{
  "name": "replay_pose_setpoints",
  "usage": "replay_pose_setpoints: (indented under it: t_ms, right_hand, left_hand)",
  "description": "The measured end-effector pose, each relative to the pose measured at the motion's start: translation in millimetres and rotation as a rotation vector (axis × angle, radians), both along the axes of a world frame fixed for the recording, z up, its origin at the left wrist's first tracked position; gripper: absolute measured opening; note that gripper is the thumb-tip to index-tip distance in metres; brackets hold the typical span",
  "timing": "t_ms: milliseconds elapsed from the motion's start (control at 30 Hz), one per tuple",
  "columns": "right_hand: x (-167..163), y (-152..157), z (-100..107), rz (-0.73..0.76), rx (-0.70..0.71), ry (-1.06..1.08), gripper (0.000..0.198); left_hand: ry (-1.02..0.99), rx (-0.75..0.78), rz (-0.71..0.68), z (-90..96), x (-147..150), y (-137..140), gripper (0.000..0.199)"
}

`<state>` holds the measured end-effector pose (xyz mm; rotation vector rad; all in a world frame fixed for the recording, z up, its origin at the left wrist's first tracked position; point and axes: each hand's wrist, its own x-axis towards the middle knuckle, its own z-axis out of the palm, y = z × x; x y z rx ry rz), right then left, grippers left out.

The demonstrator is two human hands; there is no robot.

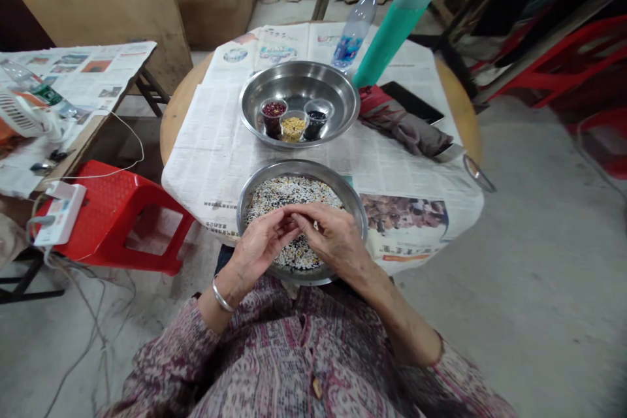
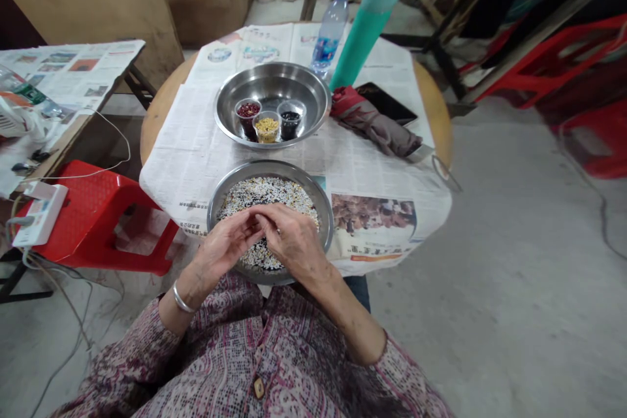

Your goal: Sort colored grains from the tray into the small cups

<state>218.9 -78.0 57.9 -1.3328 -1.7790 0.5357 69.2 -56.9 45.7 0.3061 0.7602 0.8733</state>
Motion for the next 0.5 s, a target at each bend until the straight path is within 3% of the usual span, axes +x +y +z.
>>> replay_pose_setpoints:
  t_ms: [133,367,500]
  right_hand:
    - [-1,-1,-2,0.007,0.038,-0.116,0.020]
    - [5,2,-4,-0.080,0.074,0.001,0.018]
    - [11,7,-13,-0.141,0.015,0.036,0.016]
  left_hand:
    - [0.006,-0.044,-0.003,-1.7,1,2,0.013]
    - [0.025,-0.039,-0.014,7.0,-4,6,0.011]
    - [0.145,0.080,0.044,14.0,-14,15,0.009]
